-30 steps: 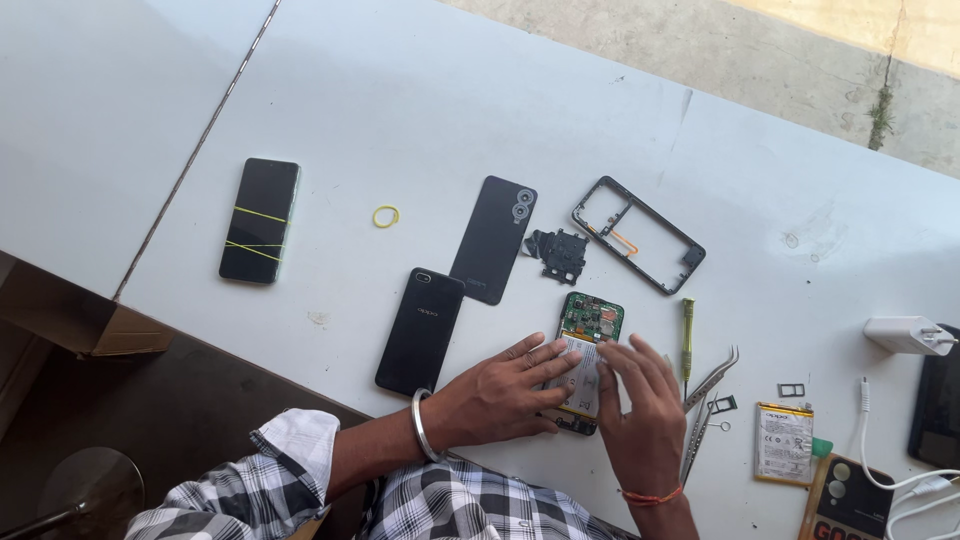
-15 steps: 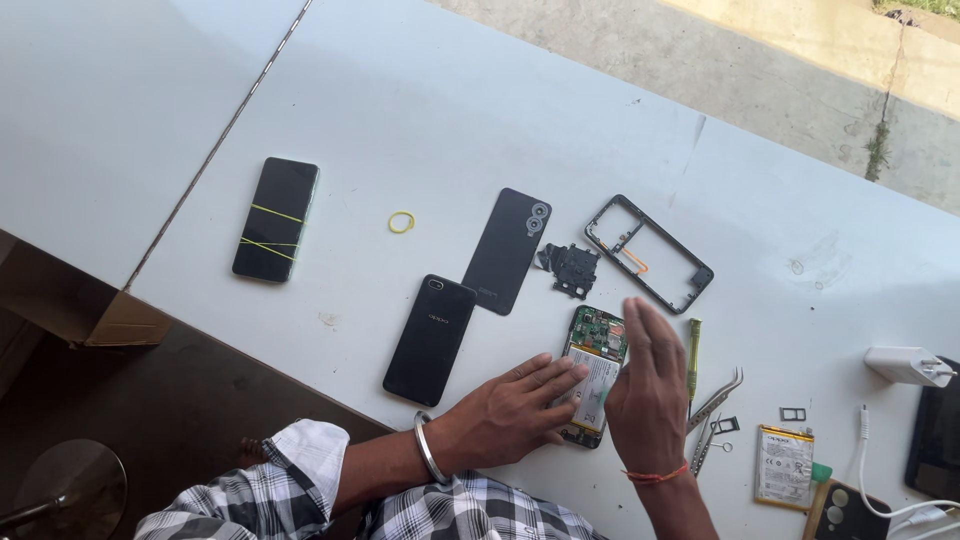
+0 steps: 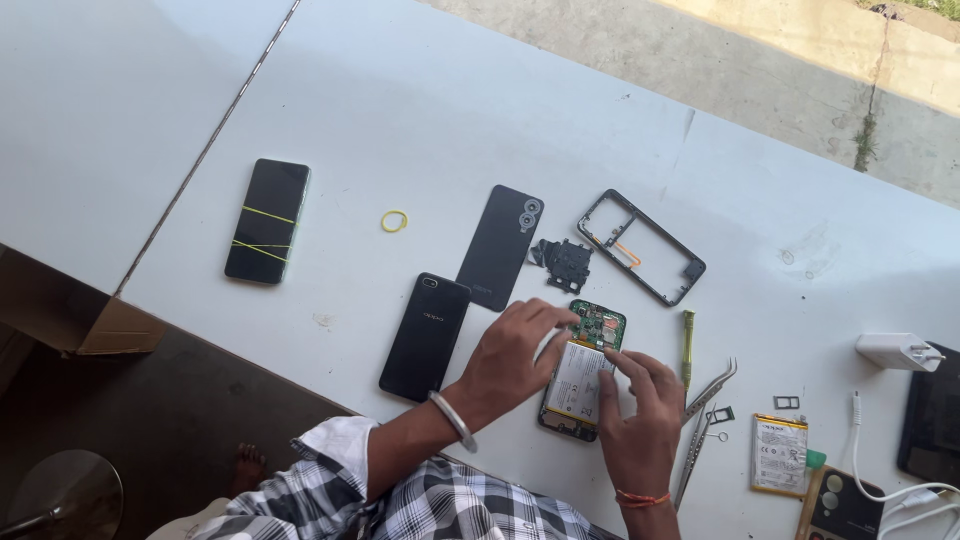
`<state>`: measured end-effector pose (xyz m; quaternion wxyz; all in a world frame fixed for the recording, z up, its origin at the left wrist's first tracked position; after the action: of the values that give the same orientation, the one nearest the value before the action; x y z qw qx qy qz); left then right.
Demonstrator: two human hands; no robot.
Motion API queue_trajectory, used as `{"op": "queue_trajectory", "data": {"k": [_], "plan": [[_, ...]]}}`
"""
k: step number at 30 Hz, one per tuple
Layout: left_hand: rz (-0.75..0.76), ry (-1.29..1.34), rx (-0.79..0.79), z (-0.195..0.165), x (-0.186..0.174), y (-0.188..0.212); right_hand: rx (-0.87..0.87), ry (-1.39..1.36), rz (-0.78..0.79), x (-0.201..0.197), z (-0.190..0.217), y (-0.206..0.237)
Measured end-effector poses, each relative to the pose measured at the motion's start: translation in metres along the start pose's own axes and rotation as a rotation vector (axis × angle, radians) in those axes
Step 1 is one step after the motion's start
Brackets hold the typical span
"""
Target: The person cleans a smartphone motherboard with a spray and cloth, then reassembles the phone by placing the motherboard and battery into the chassis and connecting the ribbon cables.
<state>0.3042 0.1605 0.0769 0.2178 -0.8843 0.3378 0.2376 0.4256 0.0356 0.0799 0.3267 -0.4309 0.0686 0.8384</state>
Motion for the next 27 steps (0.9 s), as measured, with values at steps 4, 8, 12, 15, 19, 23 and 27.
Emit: {"op": "queue_trajectory", "data": {"k": [4,8,12,15,19,23,27], "plan": [[-0.023,0.062,-0.183,0.022,0.009,-0.032,0.070,-0.027,0.078,0.012,-0.007,0.010],[0.029,0.030,-0.243,0.033,0.016,-0.045,0.103,-0.020,0.098,0.017,-0.013,0.011],[0.100,-0.009,-0.327,0.046,0.024,-0.052,0.083,-0.049,0.086,0.015,-0.014,0.009],[0.121,-0.058,-0.343,0.047,0.028,-0.052,0.099,-0.045,0.103,0.015,-0.015,0.008],[0.106,-0.007,-0.317,0.049,0.024,-0.049,0.142,-0.050,0.134,0.018,-0.019,0.008],[0.064,0.063,-0.248,0.047,0.021,-0.040,0.102,-0.071,0.089,0.015,-0.014,0.010],[0.057,0.095,-0.228,0.042,0.016,-0.034,0.004,0.014,0.060,0.016,-0.003,0.020]]}}
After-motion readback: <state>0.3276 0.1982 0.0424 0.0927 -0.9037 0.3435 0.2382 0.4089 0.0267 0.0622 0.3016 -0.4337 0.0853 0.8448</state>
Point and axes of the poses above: each hand's wrist, its own y-axis away from the middle knuckle, its own x-axis out of the palm, z = x × y, the point moved 10 cm from there along -y, towards the middle knuckle, and after that the axes turned 2 degrees about x, right-handed, at the moved point
